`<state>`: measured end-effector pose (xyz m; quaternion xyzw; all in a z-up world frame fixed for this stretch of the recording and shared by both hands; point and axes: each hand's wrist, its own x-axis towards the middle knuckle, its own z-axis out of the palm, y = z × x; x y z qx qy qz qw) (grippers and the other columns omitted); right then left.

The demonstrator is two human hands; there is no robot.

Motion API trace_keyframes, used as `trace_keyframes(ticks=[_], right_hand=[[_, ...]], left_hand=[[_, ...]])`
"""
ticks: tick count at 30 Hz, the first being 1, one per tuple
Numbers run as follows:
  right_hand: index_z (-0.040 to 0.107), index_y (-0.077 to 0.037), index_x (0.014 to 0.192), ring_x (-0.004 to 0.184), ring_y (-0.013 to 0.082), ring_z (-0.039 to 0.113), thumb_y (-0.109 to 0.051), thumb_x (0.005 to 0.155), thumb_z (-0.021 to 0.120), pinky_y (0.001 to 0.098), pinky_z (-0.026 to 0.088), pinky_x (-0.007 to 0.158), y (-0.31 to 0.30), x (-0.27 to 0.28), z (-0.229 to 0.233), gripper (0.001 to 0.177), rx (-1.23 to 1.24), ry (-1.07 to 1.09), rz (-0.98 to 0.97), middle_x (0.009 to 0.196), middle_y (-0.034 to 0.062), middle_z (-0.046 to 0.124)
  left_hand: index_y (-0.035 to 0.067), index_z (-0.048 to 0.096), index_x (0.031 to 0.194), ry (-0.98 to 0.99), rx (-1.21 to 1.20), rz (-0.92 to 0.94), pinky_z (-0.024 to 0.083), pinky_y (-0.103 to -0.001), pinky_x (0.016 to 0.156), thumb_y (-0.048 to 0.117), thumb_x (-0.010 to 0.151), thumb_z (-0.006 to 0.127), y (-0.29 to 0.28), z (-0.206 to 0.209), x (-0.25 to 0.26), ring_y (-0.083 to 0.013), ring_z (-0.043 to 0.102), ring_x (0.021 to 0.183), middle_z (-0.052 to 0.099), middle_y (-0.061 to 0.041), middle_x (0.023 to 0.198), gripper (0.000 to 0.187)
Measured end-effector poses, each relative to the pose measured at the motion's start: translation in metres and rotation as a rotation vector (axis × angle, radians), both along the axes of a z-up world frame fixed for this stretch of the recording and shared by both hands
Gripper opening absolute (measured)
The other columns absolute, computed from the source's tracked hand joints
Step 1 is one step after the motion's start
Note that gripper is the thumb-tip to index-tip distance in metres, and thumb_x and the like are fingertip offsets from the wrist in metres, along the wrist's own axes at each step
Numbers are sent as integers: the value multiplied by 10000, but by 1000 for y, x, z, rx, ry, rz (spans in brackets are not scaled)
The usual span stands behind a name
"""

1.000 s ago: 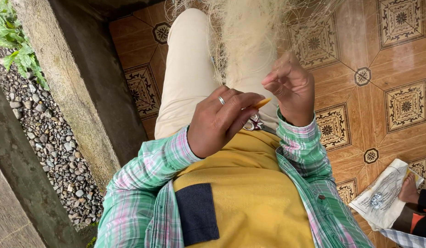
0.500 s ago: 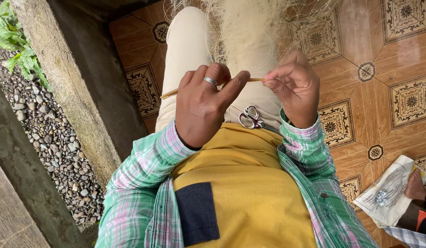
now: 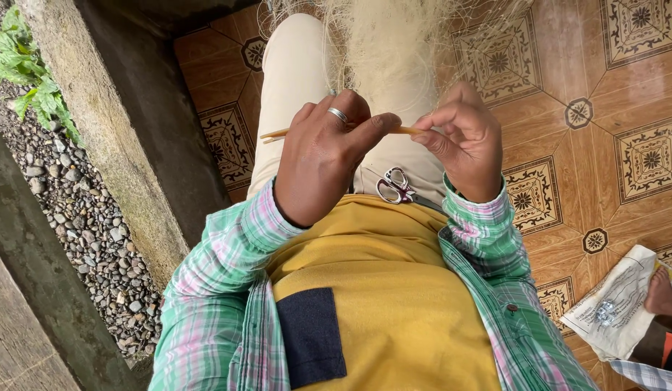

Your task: Repairing a fine-mesh fishing net using a shuttle and scissors

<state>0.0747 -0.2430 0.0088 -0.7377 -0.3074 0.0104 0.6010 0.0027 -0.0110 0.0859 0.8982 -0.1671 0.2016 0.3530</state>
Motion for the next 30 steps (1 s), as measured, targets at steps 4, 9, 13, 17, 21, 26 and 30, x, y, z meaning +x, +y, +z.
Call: trace_keyframes(ticks=[4,9,13,17,21,26,30], right_hand=[[743,2,932,736,109,398,-221,928,814,287,420,746,-2,-1,-2,234,31,31,12,846,68,405],[751,-3,922,744,104,397,-228,933,795,268,417,739,8,-5,5,230,35,44,12,843,66,411],[653,-54,996,814,127,540,-195,1007,699,232,420,729,6,-11,19,148,-12,159,35,963,51,459],[677,-61,1001,833,122,498,-72,1000,712,230,417,732,9,-12,24,38,-41,126,29,959,30,438],[688,-69,1010,771,97,422,-292,1036,651,216,352,677,12,-14,28,228,-46,129,18,947,19,409],[683,-62,1030,742,118,380,-198,1045,692,252,344,696,11,-7,22,138,-85,0,-52,941,33,424],[683,-32,1043,745,130,441,-120,1040,728,249,397,696,9,-5,18,99,-97,-72,-94,957,78,491]], left_hand=[[134,700,1087,86,-144,-85,484,-406,733,67,1034,622,2,-7,8,-325,603,768,493,-82,838,116],[138,588,1182,142,-219,-183,501,-432,820,183,1060,617,-2,-5,5,-329,648,852,536,-69,870,133],[232,563,1369,127,79,-237,344,-402,780,123,1075,560,-6,-8,-1,-241,533,836,460,-38,944,314],[220,651,1304,-143,147,-224,367,-395,746,146,1095,631,-16,-22,-4,-228,575,849,515,-37,991,222],[160,711,1145,-346,-14,-305,527,-430,925,117,1069,698,-24,-19,-7,-289,623,1086,535,-104,1207,89],[189,745,1139,-482,-200,-549,489,-425,1040,217,1052,715,-23,-4,-19,-234,646,1073,649,-46,1205,96],[-12,626,1144,-185,-708,-946,594,-571,1037,110,1130,347,-16,-4,-31,-381,706,959,652,-188,1098,305]])
